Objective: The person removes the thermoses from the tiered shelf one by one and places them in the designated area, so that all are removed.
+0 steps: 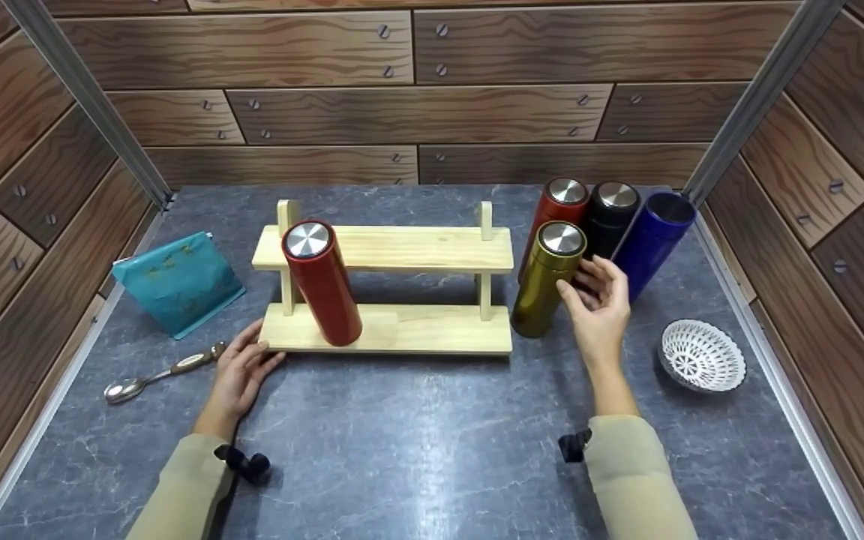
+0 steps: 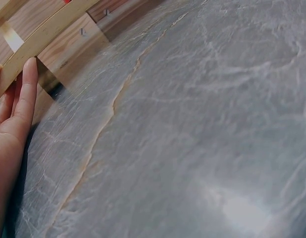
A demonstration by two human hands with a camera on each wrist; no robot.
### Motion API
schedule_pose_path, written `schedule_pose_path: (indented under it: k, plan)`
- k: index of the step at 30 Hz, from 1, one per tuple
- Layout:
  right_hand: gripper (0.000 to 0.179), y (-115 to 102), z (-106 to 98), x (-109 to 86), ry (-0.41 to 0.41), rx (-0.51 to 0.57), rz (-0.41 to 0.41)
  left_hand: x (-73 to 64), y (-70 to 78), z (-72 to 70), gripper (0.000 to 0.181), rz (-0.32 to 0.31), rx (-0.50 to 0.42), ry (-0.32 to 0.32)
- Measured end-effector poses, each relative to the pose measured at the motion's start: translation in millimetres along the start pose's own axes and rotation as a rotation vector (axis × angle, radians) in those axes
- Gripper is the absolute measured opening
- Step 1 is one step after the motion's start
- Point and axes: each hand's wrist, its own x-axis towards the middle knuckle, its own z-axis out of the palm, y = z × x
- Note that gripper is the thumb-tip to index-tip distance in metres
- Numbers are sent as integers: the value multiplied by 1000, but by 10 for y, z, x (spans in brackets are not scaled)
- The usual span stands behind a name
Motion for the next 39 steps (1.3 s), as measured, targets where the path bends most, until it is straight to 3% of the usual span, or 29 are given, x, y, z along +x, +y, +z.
schedule_pose_path:
  k: [11,22,31,39]
  plan:
    - [47,-35,-86,-113,-47,-4,-23,3,2,7,52,7,19,5]
    - [46,-62,-43,-238,-90,53,-27,-5,-3,3,53,5,17,-4]
    - [46,-144,99,-318,-99,125,-30,3,-1,-17,53,5,12,-3]
    - [46,-213,238,-378,-131,114,-24,7,-17,-12,54,3,15,-13]
